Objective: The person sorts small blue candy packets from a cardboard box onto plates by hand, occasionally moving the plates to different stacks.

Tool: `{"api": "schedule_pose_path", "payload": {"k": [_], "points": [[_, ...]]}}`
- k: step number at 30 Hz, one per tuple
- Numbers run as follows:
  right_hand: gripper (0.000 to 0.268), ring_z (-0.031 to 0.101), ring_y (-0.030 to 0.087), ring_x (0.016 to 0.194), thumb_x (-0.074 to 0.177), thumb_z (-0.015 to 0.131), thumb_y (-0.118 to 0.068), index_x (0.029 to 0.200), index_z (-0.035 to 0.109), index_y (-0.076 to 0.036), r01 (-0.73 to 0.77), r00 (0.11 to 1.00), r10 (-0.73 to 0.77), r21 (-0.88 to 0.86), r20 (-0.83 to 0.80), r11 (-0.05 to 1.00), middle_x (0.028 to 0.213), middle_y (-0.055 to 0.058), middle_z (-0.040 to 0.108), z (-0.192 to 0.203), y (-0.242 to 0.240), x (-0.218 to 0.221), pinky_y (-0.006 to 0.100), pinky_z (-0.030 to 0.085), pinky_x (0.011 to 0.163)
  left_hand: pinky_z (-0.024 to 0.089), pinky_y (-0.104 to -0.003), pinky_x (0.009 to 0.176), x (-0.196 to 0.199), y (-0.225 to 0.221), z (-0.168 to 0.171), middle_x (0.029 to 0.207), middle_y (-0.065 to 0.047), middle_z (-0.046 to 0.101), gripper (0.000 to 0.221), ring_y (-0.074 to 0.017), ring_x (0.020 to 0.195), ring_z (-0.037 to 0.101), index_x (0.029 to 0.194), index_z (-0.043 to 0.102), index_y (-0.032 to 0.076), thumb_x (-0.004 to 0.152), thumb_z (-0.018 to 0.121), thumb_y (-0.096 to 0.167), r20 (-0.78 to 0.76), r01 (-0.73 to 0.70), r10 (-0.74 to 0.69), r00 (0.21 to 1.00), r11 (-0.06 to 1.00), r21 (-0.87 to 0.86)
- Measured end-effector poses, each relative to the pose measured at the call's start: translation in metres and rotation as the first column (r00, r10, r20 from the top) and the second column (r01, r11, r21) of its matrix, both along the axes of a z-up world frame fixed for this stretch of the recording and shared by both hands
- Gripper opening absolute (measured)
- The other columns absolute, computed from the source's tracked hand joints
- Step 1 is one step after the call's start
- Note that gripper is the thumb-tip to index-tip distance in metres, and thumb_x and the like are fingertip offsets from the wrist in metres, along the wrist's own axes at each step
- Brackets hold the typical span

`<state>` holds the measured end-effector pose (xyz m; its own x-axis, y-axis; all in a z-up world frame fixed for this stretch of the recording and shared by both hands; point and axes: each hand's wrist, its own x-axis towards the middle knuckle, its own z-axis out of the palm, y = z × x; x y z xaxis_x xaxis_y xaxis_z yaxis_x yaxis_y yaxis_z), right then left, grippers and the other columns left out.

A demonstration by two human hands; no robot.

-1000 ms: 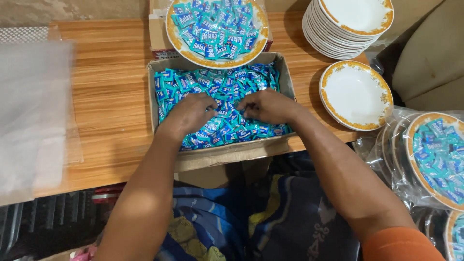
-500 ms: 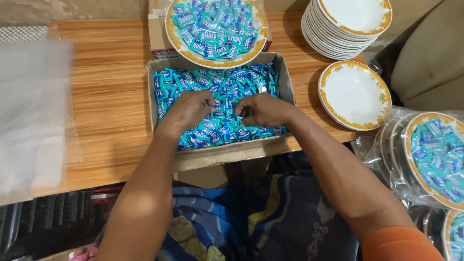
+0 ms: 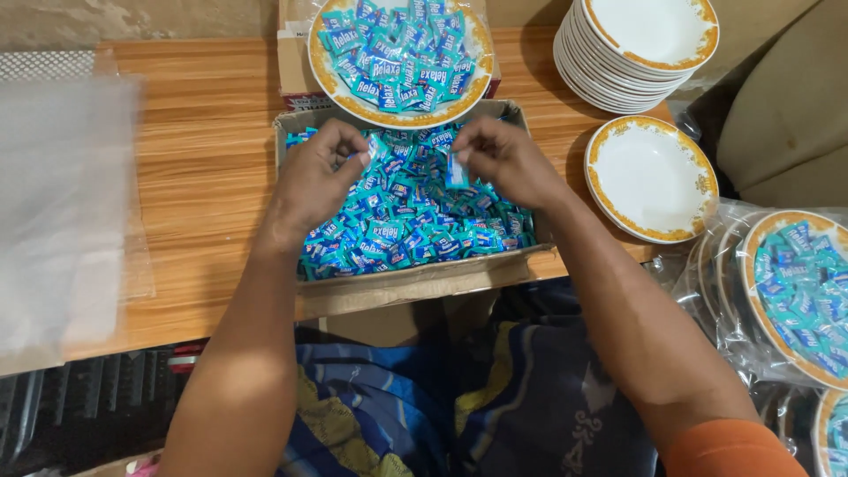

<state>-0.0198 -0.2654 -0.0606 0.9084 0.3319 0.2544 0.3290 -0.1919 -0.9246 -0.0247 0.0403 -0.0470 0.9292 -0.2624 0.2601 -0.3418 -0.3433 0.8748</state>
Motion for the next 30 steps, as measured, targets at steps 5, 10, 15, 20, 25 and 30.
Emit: {"api": "schedule_pose_path", "payload": {"k": [5, 10, 15, 20, 25, 30], "points": [[0.014, 0.074, 0.017, 0.078, 0.098, 0.068, 0.001, 0.112, 0.069, 0.002, 0.179, 0.982, -0.186, 0.165, 0.029, 0.97, 0.089, 0.012, 0.07, 0.03, 0.015, -0.005, 0.022, 0.06, 0.064, 0.054, -0.029, 0.066, 0.005, -0.013, 0.004, 0.087, -0.007, 0.07, 0.01, -0.015, 0.077, 0.072, 0.108, 0.071, 0.011, 0.098, 0.071, 0.008, 0.139, -0.064, 0.077, 0.987, 0.993, -0.098], [0.023, 0.076, 0.018, 0.09, 0.099, 0.066, 0.002, 0.121, 0.07, 0.001, 0.239, 0.965, -0.247, 0.092, 0.084, 0.967, 0.1, 0.014, 0.073, 0.043, 0.026, -0.01, 0.021, 0.059, 0.067, 0.055, -0.031, 0.062, 0.012, -0.025, 0.006, 0.095, -0.014, 0.071, 0.009, -0.0204, 0.079, 0.075, 0.108, 0.073, 0.005, 0.099, 0.07, 0.004, 0.285, -0.084, 0.11, 0.952, 0.991, -0.1], [0.031, 0.075, 0.021, 0.092, 0.099, 0.065, 0.002, 0.13, 0.068, 0.001, 0.234, 0.962, -0.24, 0.061, 0.133, 0.97, 0.11, 0.019, 0.072, 0.04, 0.03, -0.01, 0.03, 0.061, 0.077, 0.059, -0.034, 0.061, 0.019, -0.031, 0.004, 0.1, -0.02, 0.068, 0.014, -0.0298, 0.085, 0.077, 0.11, 0.071, 0.001, 0.107, 0.066, 0.012, 0.284, -0.082, 0.098, 0.954, 0.994, -0.068], [0.042, 0.059, 0.01, 0.084, 0.1, 0.069, -0.007, 0.141, 0.061, -0.009, 0.283, 0.945, -0.251, -0.142, 0.21, 0.949, 0.111, 0.004, 0.065, 0.038, 0.025, -0.006, 0.028, 0.052, 0.076, 0.062, -0.039, 0.078, 0.021, -0.029, 0.01, 0.109, -0.016, 0.064, 0.021, -0.029, 0.095, 0.069, 0.113, 0.07, 0.003, 0.108, 0.061, 0.021, 0.393, -0.102, 0.081, 0.916, 0.994, 0.035], [0.023, 0.056, 0.009, 0.079, 0.1, 0.068, -0.009, 0.123, 0.07, -0.012, 0.346, 0.911, -0.311, -0.091, 0.27, 0.934, 0.106, 0.004, 0.069, 0.047, 0.026, -0.015, 0.026, 0.048, 0.071, 0.058, -0.039, 0.081, 0.022, -0.019, 0.008, 0.115, -0.017, 0.058, 0.023, -0.0289, 0.096, 0.067, 0.122, 0.069, 0.004, 0.108, 0.061, 0.022, 0.387, -0.155, 0.12, 0.914, 0.986, 0.059], [0.013, 0.06, 0.008, 0.074, 0.105, 0.063, -0.011, 0.112, 0.073, -0.006, 0.301, 0.942, -0.285, -0.073, 0.179, 0.951, 0.094, 0.001, 0.07, 0.048, 0.013, -0.02, 0.023, 0.049, 0.068, 0.058, -0.035, 0.075, 0.017, -0.011, 0.009, 0.105, -0.015, 0.058, 0.016, -0.0255, 0.092, 0.065, 0.108, 0.069, 0.002, 0.11, 0.061, 0.017, 0.486, -0.233, 0.203, 0.85, 0.973, 0.001]]}}
